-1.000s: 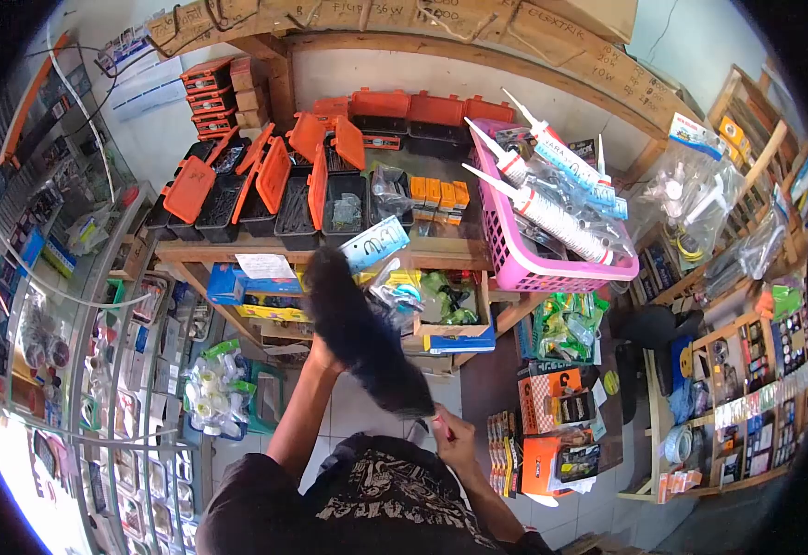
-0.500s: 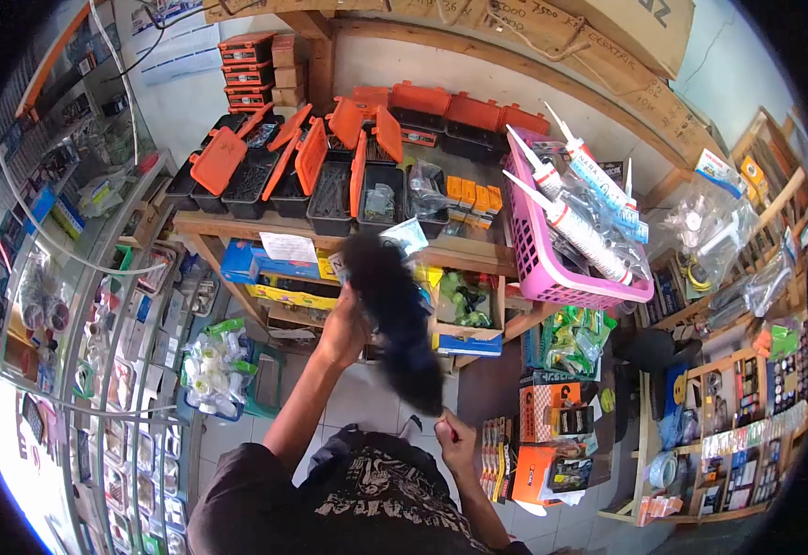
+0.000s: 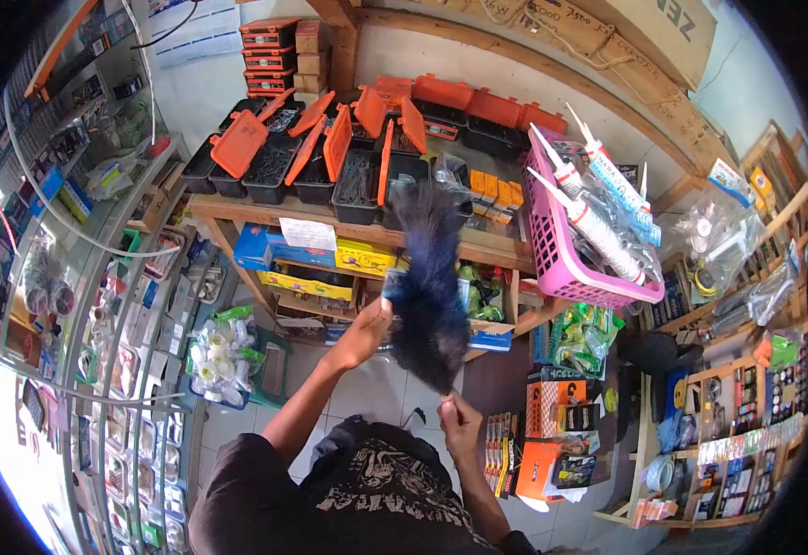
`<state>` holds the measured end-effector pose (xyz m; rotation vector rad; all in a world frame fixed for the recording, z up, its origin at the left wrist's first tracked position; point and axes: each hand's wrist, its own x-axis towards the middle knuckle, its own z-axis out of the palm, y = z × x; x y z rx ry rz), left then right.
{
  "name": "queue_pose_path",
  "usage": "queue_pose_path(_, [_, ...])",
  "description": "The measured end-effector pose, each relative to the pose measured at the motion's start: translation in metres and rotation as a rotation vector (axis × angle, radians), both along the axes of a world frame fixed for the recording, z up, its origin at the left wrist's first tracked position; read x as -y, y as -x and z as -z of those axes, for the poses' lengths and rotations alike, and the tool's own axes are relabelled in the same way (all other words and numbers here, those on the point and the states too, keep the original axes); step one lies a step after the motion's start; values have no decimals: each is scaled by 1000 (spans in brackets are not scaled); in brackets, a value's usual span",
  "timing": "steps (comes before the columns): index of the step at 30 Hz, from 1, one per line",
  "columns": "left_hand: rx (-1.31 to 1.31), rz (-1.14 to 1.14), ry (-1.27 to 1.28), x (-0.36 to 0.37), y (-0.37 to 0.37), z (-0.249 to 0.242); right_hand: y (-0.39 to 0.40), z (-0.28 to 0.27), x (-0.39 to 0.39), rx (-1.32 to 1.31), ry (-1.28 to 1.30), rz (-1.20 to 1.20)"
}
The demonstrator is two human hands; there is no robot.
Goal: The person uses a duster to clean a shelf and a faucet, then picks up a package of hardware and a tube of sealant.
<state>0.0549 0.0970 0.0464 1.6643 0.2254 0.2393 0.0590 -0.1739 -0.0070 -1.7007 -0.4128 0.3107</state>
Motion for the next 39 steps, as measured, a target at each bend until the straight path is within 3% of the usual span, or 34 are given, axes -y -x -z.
queue_pose_path(1, [-62, -18, -43, -2, 1, -5, 1, -1, -4, 178, 64, -6])
queue_pose_path(2, [41, -240, -2, -2, 0, 29, -2, 1, -2, 270, 75, -42])
queue_pose_path(3, [84, -141, -141, -25, -1, 79, -8, 5, 3, 273, 73, -43])
queue_pose_path(5, [-35, -25, 11, -30, 7, 13, -20, 9, 18, 193, 91, -4])
queue_pose_path(7, [-22, -29, 429, -24, 14, -32, -25, -2, 24, 185, 85, -25])
queue_pose_path(9, [-355, 36, 440, -31, 19, -36, -30, 3, 31, 245, 169, -104])
queue_pose_path(10, [-357, 37, 438, -36, 18, 3, -30, 0, 27, 244, 167, -103])
queue_pose_path(11, [-25, 192, -17, -43, 13, 74, -33, -5, 21, 260, 149, -137])
queue_pose_path(12, [312, 336, -470, -45, 10, 114, -36, -11, 17, 278, 133, -173])
queue_pose_path(13, [314, 336, -469, -41, 16, 91, -38, -18, 15, 280, 136, -173])
queue_pose_path(15, [-313, 237, -223, -39, 30, 16, -38, -30, 12, 255, 130, -190])
queue_pose_path(17, [-337, 238, 214, -72, 28, 28, -37, -29, 27, 251, 169, -220])
queue_pose_path(19, [48, 204, -24, -78, 40, 36, -42, -32, 35, 252, 218, -265])
queue_pose_path(21, [-101, 171, 40, -65, 43, 26, -41, -34, 35, 222, 236, -324])
queue_pose_path(23, [-686, 648, -551, -59, 38, 21, -44, -35, 21, 236, 205, -331])
queue_pose_path(24, [-456, 412, -462, -55, 42, 64, -44, -34, 15, 259, 170, -331])
queue_pose_path(25, [-455, 416, -467, -56, 44, 54, -42, -30, 12, 260, 167, -325])
queue_pose_path(27, [13, 289, -198, -61, 53, 35, -38, -22, 8, 184, 108, -278])
queue_pose_path(28, [429, 548, -170, -85, 44, 21, -33, -19, 10, 183, 106, -280])
queue_pose_path(29, [-209, 48, 341, -80, 52, 16, -27, -15, 15, 187, 128, -289])
queue_pose_path(31, [85, 133, 606, -104, 52, 38, -16, -8, 20, 195, 149, -322])
queue_pose_path(32, [-9, 54, 741, -106, 58, 41, -11, -5, 22, 227, 160, -334])
queue_pose_path(33, [-7, 40, 740, -105, 62, 49, -6, -4, 21, 256, 169, -341])
queue_pose_path(35, [400, 386, 746, -96, 64, 89, 0, -7, 7, 205, 173, -330])
queue_pose_path(36, [-11, 198, 89, -84, 54, 115, 2, -9, -3, 180, 128, -325])
queue_pose_path(39, [-30, 158, 317, -50, 74, 32, 4, -20, -14, 117, 122, -332])
